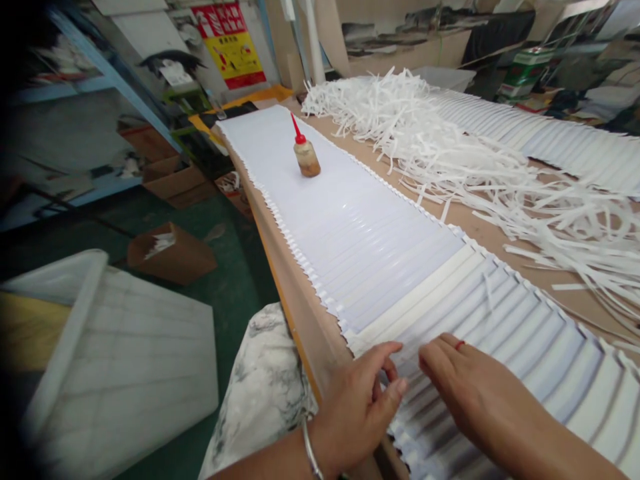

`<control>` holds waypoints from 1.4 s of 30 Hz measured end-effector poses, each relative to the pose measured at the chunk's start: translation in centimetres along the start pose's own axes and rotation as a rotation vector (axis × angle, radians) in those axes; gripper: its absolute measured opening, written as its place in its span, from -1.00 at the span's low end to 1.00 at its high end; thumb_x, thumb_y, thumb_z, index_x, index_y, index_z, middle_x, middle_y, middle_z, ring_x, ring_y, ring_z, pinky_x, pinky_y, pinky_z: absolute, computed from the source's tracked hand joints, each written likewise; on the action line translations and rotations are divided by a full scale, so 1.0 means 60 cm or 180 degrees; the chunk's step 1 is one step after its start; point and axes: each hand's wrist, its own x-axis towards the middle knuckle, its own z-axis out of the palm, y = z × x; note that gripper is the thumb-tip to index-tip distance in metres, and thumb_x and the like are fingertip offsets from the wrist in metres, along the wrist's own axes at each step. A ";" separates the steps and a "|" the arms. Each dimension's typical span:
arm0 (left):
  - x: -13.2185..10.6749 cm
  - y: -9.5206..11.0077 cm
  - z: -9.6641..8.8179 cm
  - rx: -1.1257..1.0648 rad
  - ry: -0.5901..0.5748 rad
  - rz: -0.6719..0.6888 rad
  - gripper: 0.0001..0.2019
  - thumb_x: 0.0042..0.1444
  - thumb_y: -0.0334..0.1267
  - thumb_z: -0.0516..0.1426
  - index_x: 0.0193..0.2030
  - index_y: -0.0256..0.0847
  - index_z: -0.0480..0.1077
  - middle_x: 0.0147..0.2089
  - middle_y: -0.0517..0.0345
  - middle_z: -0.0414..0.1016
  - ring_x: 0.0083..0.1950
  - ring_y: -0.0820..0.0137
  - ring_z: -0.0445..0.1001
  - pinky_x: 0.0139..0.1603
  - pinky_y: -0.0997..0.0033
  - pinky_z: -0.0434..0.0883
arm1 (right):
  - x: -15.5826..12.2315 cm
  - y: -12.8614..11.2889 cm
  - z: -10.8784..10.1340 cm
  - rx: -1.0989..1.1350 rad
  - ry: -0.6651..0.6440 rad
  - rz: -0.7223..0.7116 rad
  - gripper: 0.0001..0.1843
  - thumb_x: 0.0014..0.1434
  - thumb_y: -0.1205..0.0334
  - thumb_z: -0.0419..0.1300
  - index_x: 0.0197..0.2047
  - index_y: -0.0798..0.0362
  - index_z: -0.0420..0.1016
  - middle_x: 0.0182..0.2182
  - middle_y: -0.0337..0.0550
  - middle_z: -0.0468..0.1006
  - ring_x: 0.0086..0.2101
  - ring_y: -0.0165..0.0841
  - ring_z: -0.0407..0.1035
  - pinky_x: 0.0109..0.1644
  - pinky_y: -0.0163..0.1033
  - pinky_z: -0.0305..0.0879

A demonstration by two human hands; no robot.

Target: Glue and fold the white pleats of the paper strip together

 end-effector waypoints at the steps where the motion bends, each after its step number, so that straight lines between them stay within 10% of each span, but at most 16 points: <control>1: 0.003 0.003 0.002 -0.0032 -0.0001 0.0040 -0.68 0.36 -0.18 0.14 0.16 -0.22 0.52 -0.16 0.10 0.63 -0.33 0.38 0.48 -0.25 0.36 0.37 | 0.006 -0.018 -0.001 -0.0011 0.0059 -0.0116 -0.76 0.27 0.52 0.02 -0.22 -0.02 0.36 -0.38 -0.22 0.47 -0.37 -0.33 0.40 -0.22 -0.23 0.30; 6: 0.013 0.002 0.000 -0.0399 0.0194 0.0126 -0.67 0.45 -0.18 0.03 -0.34 -0.17 0.44 -0.44 0.22 0.46 -0.38 0.42 0.44 -0.31 0.42 0.30 | 0.051 -0.036 -0.023 0.0066 0.0280 -0.0226 -0.82 0.32 0.44 0.04 -0.20 -0.02 0.39 -0.35 -0.16 0.55 -0.32 -0.28 0.46 -0.17 -0.19 0.35; 11: 0.027 -0.001 -0.011 -0.0909 0.0553 0.0146 -0.67 0.48 -0.10 0.01 -0.21 -0.17 0.51 -0.47 0.23 0.43 -0.40 0.43 0.43 -0.31 0.45 0.34 | 0.082 -0.026 -0.050 0.1171 0.0193 0.0743 -0.74 0.44 0.01 0.14 0.03 -0.05 0.51 -0.33 -0.20 0.66 -0.39 -0.34 0.54 -0.34 -0.30 0.40; 15: 0.014 -0.014 -0.013 -0.0954 0.0494 0.0014 -0.67 0.47 -0.11 0.04 -0.19 -0.20 0.55 -0.47 0.22 0.43 -0.42 0.44 0.40 -0.37 0.47 0.32 | 0.098 -0.027 -0.053 0.1771 -0.0190 0.1114 -0.62 0.37 -0.17 0.19 -0.20 -0.04 0.59 -0.36 -0.17 0.65 -0.37 -0.32 0.51 -0.30 -0.28 0.42; 25: -0.035 -0.072 -0.043 -0.0665 0.0694 -0.0671 -0.74 0.41 -0.16 0.07 -0.12 -0.23 0.54 -0.47 0.24 0.45 -0.41 0.44 0.44 -0.37 0.50 0.33 | 0.157 -0.019 0.009 0.1261 -0.0565 0.1183 -0.62 0.29 -0.13 0.14 -0.33 -0.04 0.58 -0.55 -0.23 0.53 -0.54 -0.36 0.35 -0.43 -0.27 0.19; 36: -0.033 -0.078 -0.071 0.0929 0.0451 0.0157 -0.68 0.46 -0.32 -0.01 0.19 -0.20 0.48 0.08 0.05 0.69 0.02 0.29 0.67 0.05 0.29 0.58 | 0.199 -0.006 0.016 0.0871 -0.0559 0.1197 -0.67 0.25 -0.06 0.14 -0.35 -0.04 0.58 -0.54 -0.21 0.61 -0.54 -0.33 0.44 -0.42 -0.25 0.21; 42: -0.014 -0.072 -0.079 0.2343 -0.0111 0.0260 -0.56 0.45 -0.34 0.01 0.42 -0.14 0.29 -0.13 0.10 0.67 -0.26 0.28 0.66 -0.26 0.29 0.59 | 0.200 0.000 0.020 0.0650 -0.0570 0.1183 -0.71 0.24 -0.04 0.16 -0.34 -0.05 0.58 -0.53 -0.21 0.61 -0.54 -0.33 0.43 -0.41 -0.25 0.19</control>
